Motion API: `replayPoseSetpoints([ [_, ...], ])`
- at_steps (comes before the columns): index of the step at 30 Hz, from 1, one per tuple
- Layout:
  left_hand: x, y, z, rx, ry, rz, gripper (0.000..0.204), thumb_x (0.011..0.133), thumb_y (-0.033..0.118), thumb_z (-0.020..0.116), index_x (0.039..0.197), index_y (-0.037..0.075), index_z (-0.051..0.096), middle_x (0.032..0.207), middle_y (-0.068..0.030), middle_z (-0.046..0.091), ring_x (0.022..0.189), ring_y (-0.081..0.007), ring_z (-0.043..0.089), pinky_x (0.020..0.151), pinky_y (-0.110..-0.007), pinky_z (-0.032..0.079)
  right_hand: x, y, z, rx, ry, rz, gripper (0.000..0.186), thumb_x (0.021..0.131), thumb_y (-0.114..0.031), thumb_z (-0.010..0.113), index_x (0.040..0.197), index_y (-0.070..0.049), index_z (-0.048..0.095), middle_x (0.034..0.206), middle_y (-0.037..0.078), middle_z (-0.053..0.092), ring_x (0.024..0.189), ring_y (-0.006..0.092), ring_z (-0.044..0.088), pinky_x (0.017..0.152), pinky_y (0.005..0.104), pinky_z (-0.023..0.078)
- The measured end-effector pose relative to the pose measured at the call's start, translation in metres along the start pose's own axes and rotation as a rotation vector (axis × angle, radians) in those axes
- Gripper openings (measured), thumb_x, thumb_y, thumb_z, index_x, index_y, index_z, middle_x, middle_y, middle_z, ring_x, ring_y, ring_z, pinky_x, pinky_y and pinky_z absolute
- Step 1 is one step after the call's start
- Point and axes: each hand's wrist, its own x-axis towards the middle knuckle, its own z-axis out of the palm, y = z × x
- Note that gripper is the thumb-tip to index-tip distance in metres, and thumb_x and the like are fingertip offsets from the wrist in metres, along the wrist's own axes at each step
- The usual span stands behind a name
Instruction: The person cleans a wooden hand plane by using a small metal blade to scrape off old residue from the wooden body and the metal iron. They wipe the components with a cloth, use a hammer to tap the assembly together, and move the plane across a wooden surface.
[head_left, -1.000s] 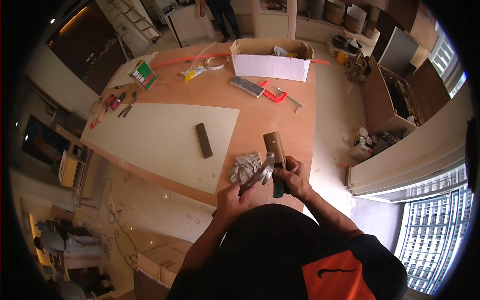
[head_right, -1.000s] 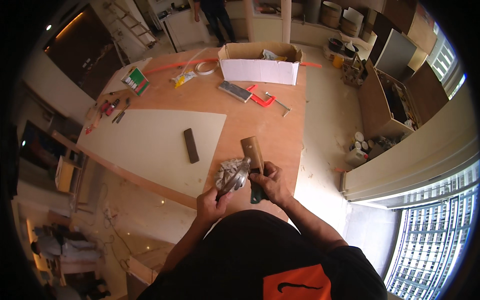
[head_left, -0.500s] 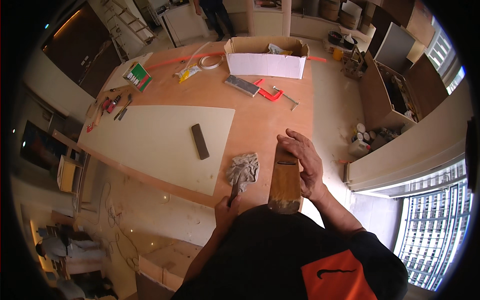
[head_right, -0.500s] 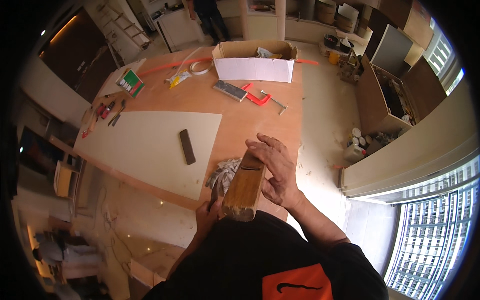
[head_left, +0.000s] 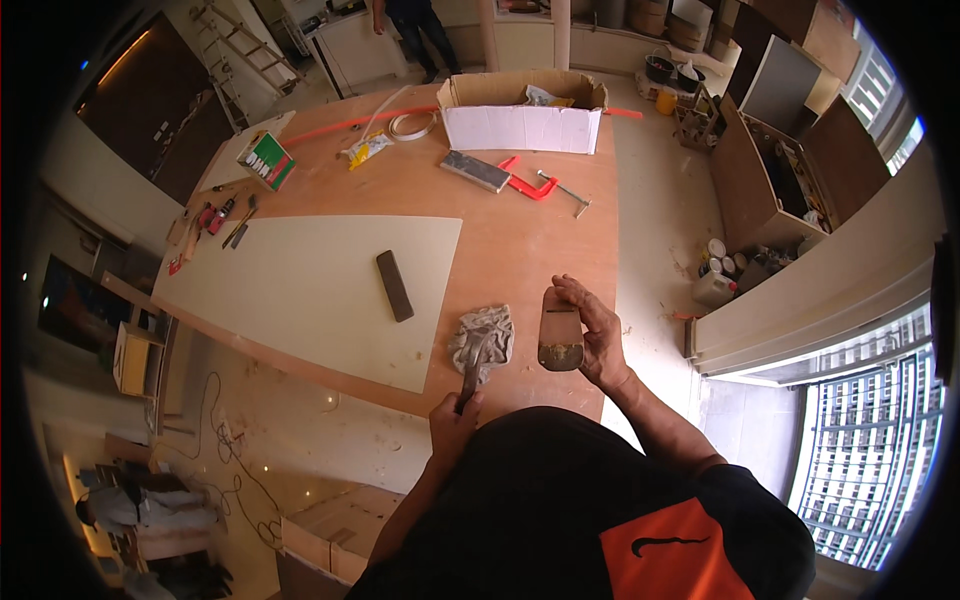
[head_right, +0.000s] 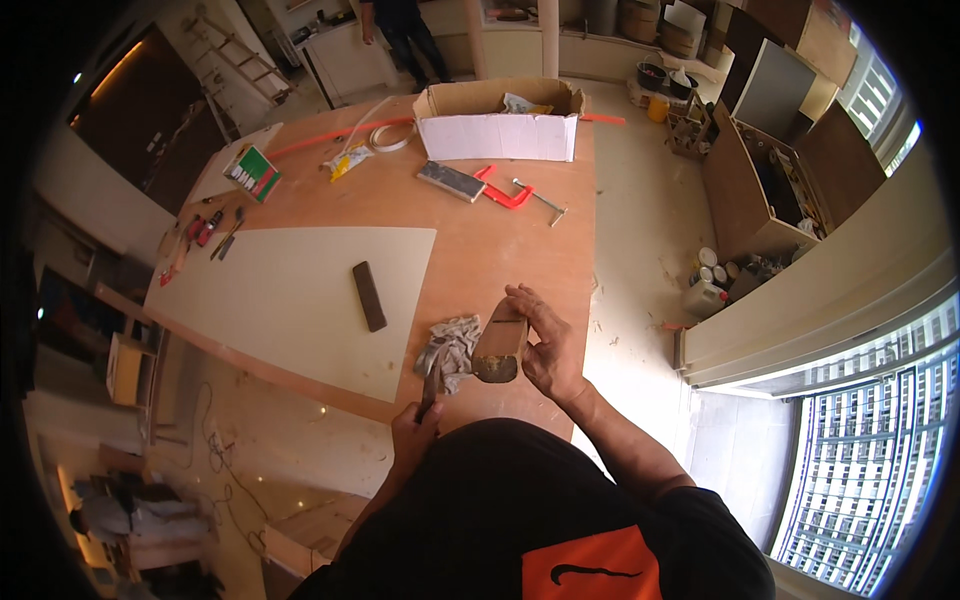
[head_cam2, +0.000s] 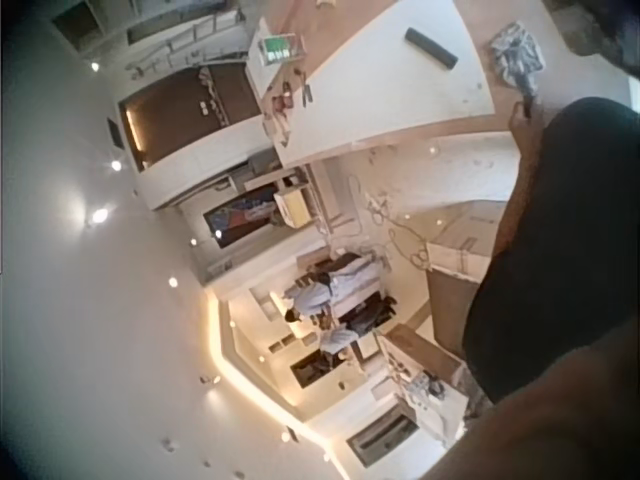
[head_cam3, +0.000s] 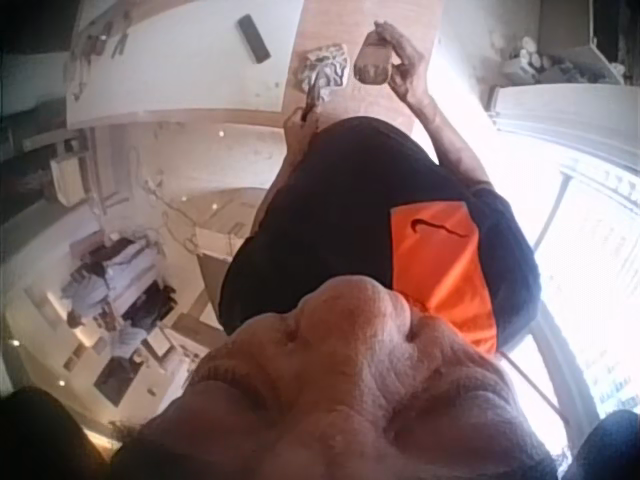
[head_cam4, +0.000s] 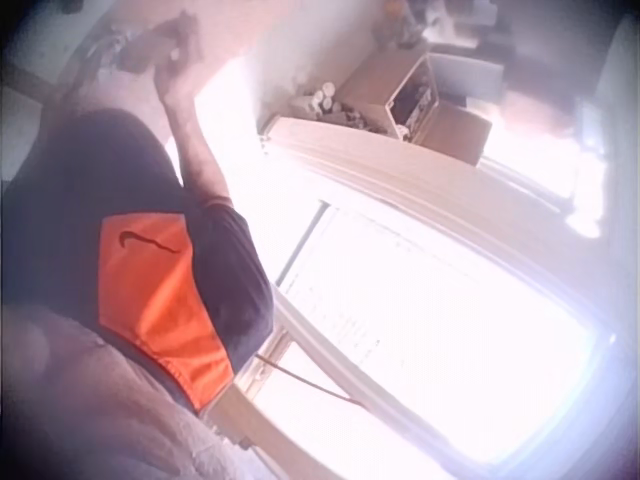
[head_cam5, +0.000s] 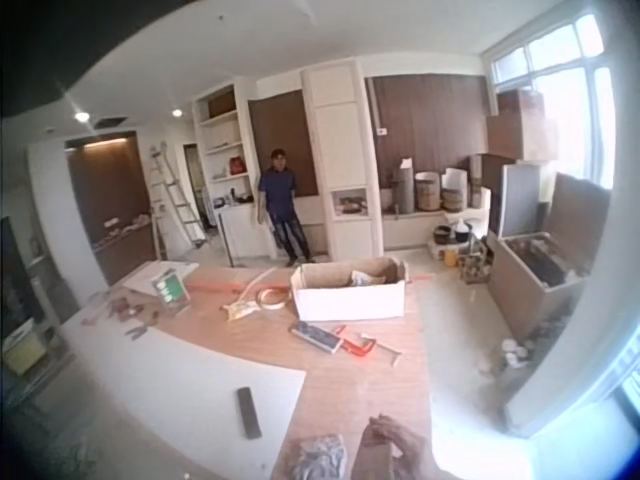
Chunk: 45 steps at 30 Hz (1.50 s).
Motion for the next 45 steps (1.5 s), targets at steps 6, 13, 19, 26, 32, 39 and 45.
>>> replayPoseSetpoints([
  [6, 0.001, 0.0, 0.001, 0.003, -0.001, 0.001, 0.041, 0.096, 0.037, 0.074, 0.086, -0.001, 0.067, 0.064, -0.0046, 0.062, 0.058, -0.0118, 0.06, 0.055, -0.031, 0.049, -0.007, 0.017, 0.002, 0.093, 0.006, 0.163, 0.066, 0.081, -0.017, 0.085, 0.139, -0.001, 0.057, 0.147, 0.02, 0.058, 0.137, 0.0311, 0.055, 0.114, 0.0404, 0.044],
  [13, 0.004, -0.003, 0.002, 0.007, -0.014, -0.002, 0.041, 0.095, 0.038, 0.074, 0.086, -0.002, 0.066, 0.064, -0.0057, 0.063, 0.058, -0.0124, 0.061, 0.056, -0.031, 0.05, -0.009, 0.017, 0.003, 0.094, 0.023, 0.175, 0.061, 0.083, -0.015, 0.083, 0.137, -0.001, 0.058, 0.145, 0.019, 0.059, 0.133, 0.0294, 0.058, 0.112, 0.039, 0.046],
  [19, 0.003, 0.006, -0.004, 0.017, 0.017, -0.033, 0.041, 0.095, 0.037, 0.074, 0.085, -0.002, 0.067, 0.063, -0.007, 0.063, 0.058, -0.014, 0.062, 0.056, -0.033, 0.05, -0.006, 0.006, -0.001, -0.012, -0.07, 0.362, 0.053, 0.086, -0.02, 0.082, 0.13, 0.001, 0.062, 0.132, 0.017, 0.067, 0.116, 0.0269, 0.069, 0.101, 0.0367, 0.054],
  [26, 0.005, 0.004, -0.002, 0.132, 0.086, 0.157, 0.043, 0.093, 0.041, 0.074, 0.083, -0.001, 0.068, 0.063, -0.0149, 0.063, 0.058, -0.0252, 0.066, 0.058, -0.039, 0.051, -0.021, 0.005, 0.011, 0.772, 0.101, 0.751, 0.038, 0.094, -0.022, 0.074, 0.119, 0.003, 0.061, 0.115, 0.017, 0.071, 0.093, 0.0235, 0.074, 0.072, 0.0392, 0.065],
  [32, 0.003, 0.001, -0.005, 0.208, 0.084, 0.257, 0.046, 0.091, 0.047, 0.075, 0.085, 0.001, 0.07, 0.063, -0.0155, 0.063, 0.058, -0.0297, 0.065, 0.058, -0.04, 0.051, -0.033, 0.029, 0.015, 0.731, 0.137, 0.815, 0.025, 0.09, -0.012, 0.076, 0.108, -0.001, 0.063, 0.088, 0.008, 0.069, 0.074, 0.017, 0.067, 0.064, 0.0318, 0.056],
  [39, 0.003, 0.012, -0.008, 0.179, 0.091, 0.249, 0.046, 0.091, 0.048, 0.074, 0.086, 0.003, 0.07, 0.062, -0.0139, 0.062, 0.057, -0.0273, 0.064, 0.057, -0.039, 0.05, -0.034, 0.044, 0.016, 0.595, 0.2, 0.839, 0.021, 0.088, -0.01, 0.074, 0.102, -0.001, 0.062, 0.08, 0.008, 0.066, 0.066, 0.0175, 0.065, 0.062, 0.0323, 0.056],
  [45, -0.004, 0.013, -0.01, 0.199, 0.081, 0.23, 0.045, 0.091, 0.048, 0.074, 0.086, 0.003, 0.071, 0.063, -0.0144, 0.062, 0.058, -0.0279, 0.064, 0.057, -0.039, 0.049, -0.039, 0.038, 0.018, 0.534, 0.192, 0.82, 0.019, 0.088, -0.012, 0.074, 0.096, 0.0, 0.062, 0.078, 0.009, 0.066, 0.065, 0.0182, 0.065, 0.057, 0.0324, 0.055],
])
